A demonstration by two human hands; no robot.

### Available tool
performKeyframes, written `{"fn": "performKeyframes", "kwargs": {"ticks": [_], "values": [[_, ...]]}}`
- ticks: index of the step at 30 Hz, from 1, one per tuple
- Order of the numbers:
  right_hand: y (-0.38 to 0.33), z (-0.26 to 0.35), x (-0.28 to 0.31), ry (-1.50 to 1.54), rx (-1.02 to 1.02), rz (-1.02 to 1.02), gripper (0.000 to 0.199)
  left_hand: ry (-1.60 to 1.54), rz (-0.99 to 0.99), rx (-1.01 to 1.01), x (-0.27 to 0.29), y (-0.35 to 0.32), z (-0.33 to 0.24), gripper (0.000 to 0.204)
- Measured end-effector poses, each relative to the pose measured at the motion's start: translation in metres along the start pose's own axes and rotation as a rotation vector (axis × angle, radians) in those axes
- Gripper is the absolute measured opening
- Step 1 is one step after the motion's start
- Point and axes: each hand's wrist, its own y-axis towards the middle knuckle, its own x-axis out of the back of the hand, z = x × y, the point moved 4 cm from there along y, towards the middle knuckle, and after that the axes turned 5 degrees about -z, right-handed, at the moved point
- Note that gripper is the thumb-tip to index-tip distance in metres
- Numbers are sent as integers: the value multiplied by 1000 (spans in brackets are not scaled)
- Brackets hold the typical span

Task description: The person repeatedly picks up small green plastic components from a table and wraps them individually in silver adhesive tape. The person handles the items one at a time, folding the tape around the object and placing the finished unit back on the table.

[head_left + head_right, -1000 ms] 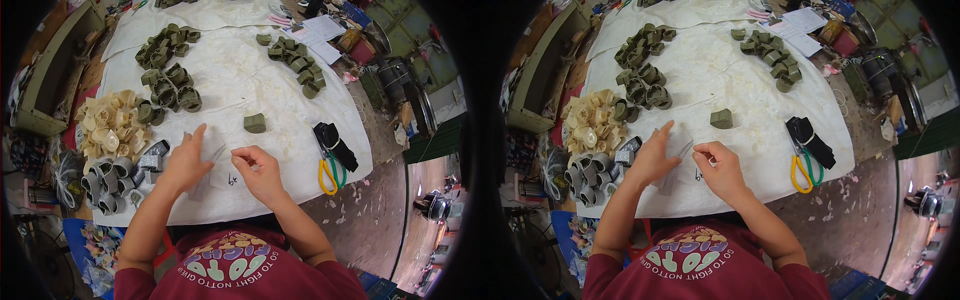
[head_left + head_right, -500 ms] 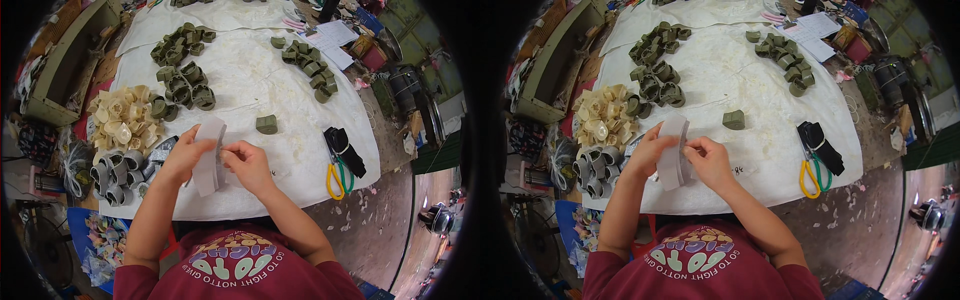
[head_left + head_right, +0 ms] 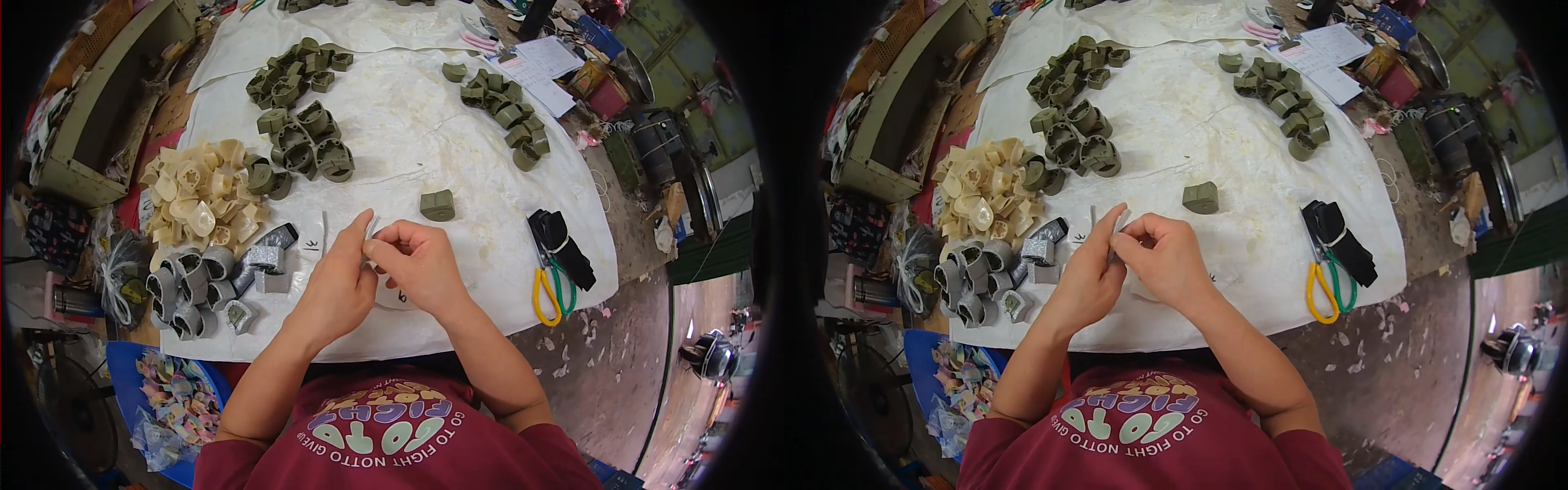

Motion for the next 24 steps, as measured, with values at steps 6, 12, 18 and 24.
{"fn": "performKeyframes", "kwargs": {"ticks": [6,12,18,24], "values": [[-7,5,15,137,-203,104,15,28,60,-56,1,-10,-12,63],[-11,1,24,120,-243,146,16,135,154,32,-4,-14,-21,63],[-13,-2,25,299,-323,257,14,-189,233,35,-9,-16,-14,65],[-16,-2,27,273,-312,217,14,-121,191,64,-14,-18,-12,68]]}}
